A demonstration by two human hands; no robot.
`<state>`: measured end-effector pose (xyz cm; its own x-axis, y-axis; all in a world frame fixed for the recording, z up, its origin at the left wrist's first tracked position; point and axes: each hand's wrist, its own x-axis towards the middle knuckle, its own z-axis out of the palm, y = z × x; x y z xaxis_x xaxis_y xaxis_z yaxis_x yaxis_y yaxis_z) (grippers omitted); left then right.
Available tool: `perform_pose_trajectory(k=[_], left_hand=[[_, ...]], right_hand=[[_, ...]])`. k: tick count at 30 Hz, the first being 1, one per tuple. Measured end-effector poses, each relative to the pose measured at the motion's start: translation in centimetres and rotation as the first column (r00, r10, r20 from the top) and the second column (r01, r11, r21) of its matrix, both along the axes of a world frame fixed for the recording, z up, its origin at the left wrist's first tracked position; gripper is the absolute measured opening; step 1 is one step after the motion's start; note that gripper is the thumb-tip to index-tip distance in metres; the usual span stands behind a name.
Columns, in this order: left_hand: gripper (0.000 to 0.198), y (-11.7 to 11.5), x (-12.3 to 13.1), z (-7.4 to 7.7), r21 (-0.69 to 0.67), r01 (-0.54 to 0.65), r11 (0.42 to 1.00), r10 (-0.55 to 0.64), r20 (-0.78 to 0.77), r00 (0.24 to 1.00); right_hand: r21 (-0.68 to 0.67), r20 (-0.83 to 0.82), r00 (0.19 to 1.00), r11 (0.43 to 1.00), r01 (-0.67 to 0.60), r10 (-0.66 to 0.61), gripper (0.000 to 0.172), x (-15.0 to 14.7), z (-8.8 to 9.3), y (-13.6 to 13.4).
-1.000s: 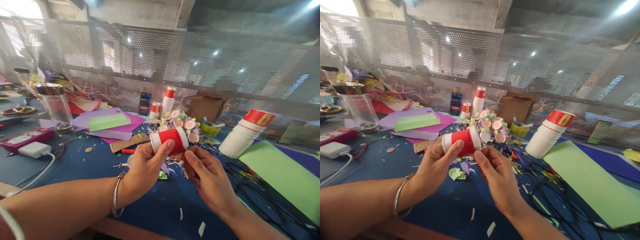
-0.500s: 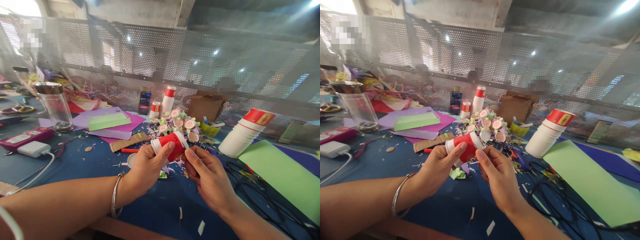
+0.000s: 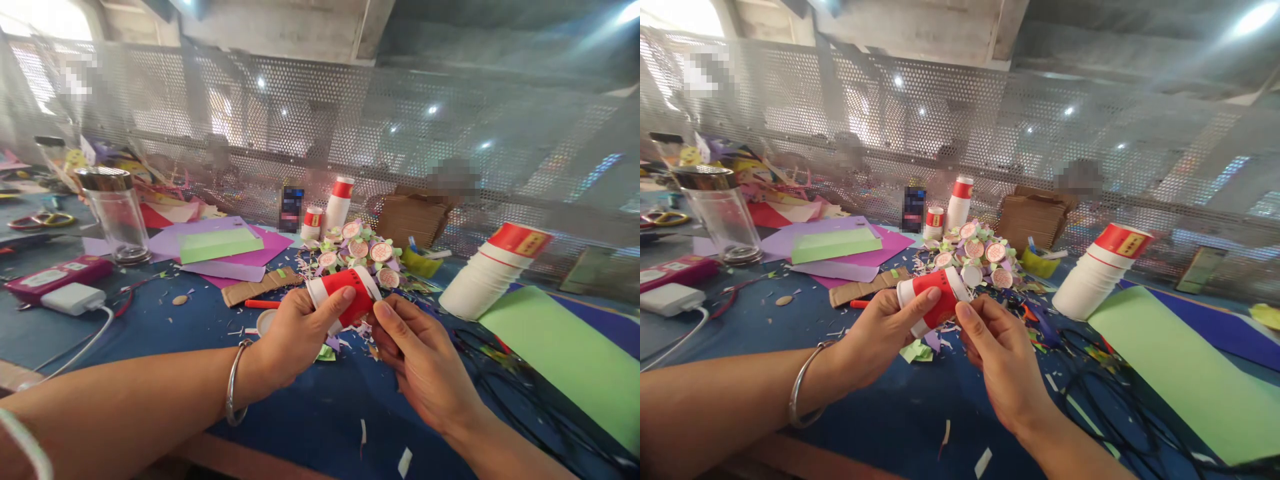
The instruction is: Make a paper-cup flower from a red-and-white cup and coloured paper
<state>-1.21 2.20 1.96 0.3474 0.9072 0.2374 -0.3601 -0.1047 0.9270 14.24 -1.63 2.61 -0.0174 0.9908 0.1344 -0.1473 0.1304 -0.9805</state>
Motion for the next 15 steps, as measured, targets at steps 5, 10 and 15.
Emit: perform_pose_trajectory(k=[5,10,15], left_hand=[[0.032,-0.3,0.2,0.3,-0.002,0.015,1.000,-0.015,0.074,0.997],[0.028,0.0,-0.1,1.1,0.216,-0.062,0.974,0.077,-0.061,0.995],[0.027,0.1,0.0,0.8,0.318,-0.068,0.946,0.099,-0.083,0.992]], right_hand=[[-0.006,0.006,1.000,1.000,0.004,-0.004,0.037,-0.1,0.1,0.1],[-0.012,0.016,1.000,1.000,0.002,-0.001,0.037,-0.1,0.2,0.0],[-0.010,0.010,1.000,1.000,0.015,-0.015,0.039,-0.1,0.1,-0.1]])
